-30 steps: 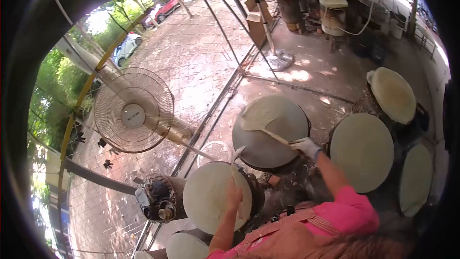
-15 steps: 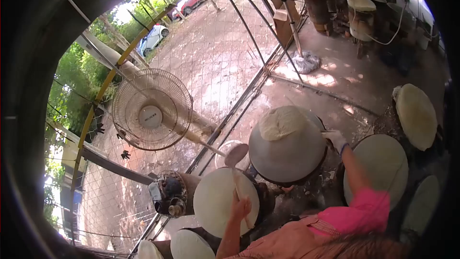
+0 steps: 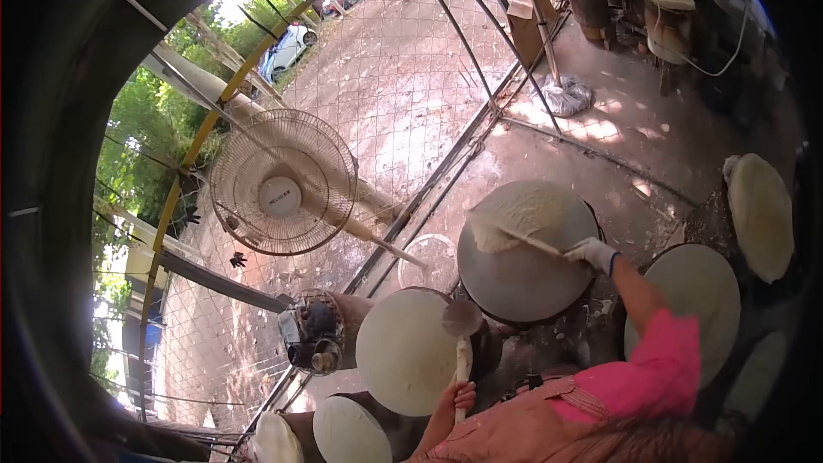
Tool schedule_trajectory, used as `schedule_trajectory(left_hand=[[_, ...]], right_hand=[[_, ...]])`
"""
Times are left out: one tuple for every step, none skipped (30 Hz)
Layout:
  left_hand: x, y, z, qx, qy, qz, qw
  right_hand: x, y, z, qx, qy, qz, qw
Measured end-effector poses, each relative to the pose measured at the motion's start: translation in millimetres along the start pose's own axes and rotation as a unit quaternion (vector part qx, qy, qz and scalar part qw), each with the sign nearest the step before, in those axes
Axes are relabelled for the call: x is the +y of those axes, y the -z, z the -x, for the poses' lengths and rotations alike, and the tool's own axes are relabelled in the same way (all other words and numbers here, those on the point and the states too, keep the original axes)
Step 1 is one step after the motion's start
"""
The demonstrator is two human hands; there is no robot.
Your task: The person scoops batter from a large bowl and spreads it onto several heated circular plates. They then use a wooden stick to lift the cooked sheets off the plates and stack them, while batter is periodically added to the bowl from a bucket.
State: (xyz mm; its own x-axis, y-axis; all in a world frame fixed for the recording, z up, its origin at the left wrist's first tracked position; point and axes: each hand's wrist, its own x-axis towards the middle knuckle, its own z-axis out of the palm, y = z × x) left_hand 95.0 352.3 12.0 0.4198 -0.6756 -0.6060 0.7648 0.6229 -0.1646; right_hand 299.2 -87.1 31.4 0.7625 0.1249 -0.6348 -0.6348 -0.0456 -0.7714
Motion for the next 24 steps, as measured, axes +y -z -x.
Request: schedule_trajectory(left_hand=[[-3, 1, 1, -0.008, 0.0, 0.001, 1.0], [-7, 3, 1, -0.02, -0.002, 0.003, 1.0], [-13, 7, 4, -0.024, -0.006, 0.009, 1.0], [-15, 9, 8, -0.068, 0.007, -0.031, 0.997], [-14, 8, 10, -0.108, 0.019, -0.075, 0.991], [-14, 7, 13, -0.107, 0.014, -0.075, 0.991], [-18, 7, 16, -0.11, 0.012, -0.063, 0.992], [-24, 7, 19, -0.112, 0.014, -0.05, 0.992], [-29, 6, 21, -0.105, 0.016, -0.045, 0.993], [-32, 1, 25, -0.056, 0.004, -0.023, 0.998], [-31, -5, 26, -0.011, -0.008, -0.002, 1.0], [-31, -8, 29, -0.009, -0.01, 0.003, 1.0], [-32, -11, 31, 0.047, -0.011, 0.012, 0.999], [-35, -11, 32, 0.099, -0.014, 0.022, 0.995], [-42, -5, 35, 0.092, -0.021, 0.028, 0.995], [-47, 4, 39, 0.041, -0.027, 0.035, 0.998], [-47, 7, 39, -0.009, -0.029, 0.037, 0.999], [-47, 4, 42, -0.007, -0.03, 0.034, 0.999], [-49, 2, 47, 0.09, -0.057, -0.028, 0.994], [-50, 2, 50, 0.144, -0.064, -0.061, 0.986], [-52, 1, 54, 0.198, -0.068, -0.093, 0.973], [-54, 3, 54, 0.118, -0.052, -0.028, 0.991], [-56, 5, 59, 0.041, -0.039, 0.042, 0.998], [-55, 10, 64, 0.052, -0.039, 0.046, 0.997]], right_hand=[[28, -1, -15, -0.031, 0.015, 0.0, 0.999], [50, 3, -31, -0.062, 0.031, 0.004, 0.998], [45, 11, -20, -0.067, 0.029, 0.012, 0.997], [27, 22, 0, -0.043, 0.036, 0.054, 0.997], [13, 27, 7, -0.02, 0.045, 0.093, 0.994], [3, 29, -3, -0.025, 0.047, 0.093, 0.994], [-7, 33, -13, -0.01, 0.061, 0.024, 0.998], [-12, 35, -17, 0.008, 0.071, -0.046, 0.996], [-13, 31, -19, 0.006, 0.063, -0.049, 0.997], [-17, 17, -17, -0.022, 0.038, 0.009, 0.999], [-18, 8, -17, -0.05, 0.018, 0.07, 0.996], [6, 11, -31, -0.054, 0.014, 0.071, 0.996], [47, 21, -52, -0.088, 0.061, 0.09, 0.99], [58, 27, -58, -0.11, 0.086, 0.106, 0.985], [67, 32, -62, -0.13, 0.111, 0.121, 0.978], [58, 39, -55, -0.121, 0.108, 0.123, 0.979], [47, 46, -47, -0.108, 0.104, 0.122, 0.981], [24, 44, -38, -0.097, 0.098, 0.074, 0.988], [-5, 36, -34, -0.083, 0.087, 0.02, 0.993], [-31, 22, -31, -0.047, 0.091, 0.041, 0.994], [-47, 16, -31, -0.011, 0.091, 0.062, 0.994], [-42, 19, -42, -0.01, 0.082, 0.052, 0.995], [-32, 11, -58, -0.048, 0.041, 0.098, 0.993], [-19, 5, -69, -0.09, 0.003, 0.149, 0.985]])
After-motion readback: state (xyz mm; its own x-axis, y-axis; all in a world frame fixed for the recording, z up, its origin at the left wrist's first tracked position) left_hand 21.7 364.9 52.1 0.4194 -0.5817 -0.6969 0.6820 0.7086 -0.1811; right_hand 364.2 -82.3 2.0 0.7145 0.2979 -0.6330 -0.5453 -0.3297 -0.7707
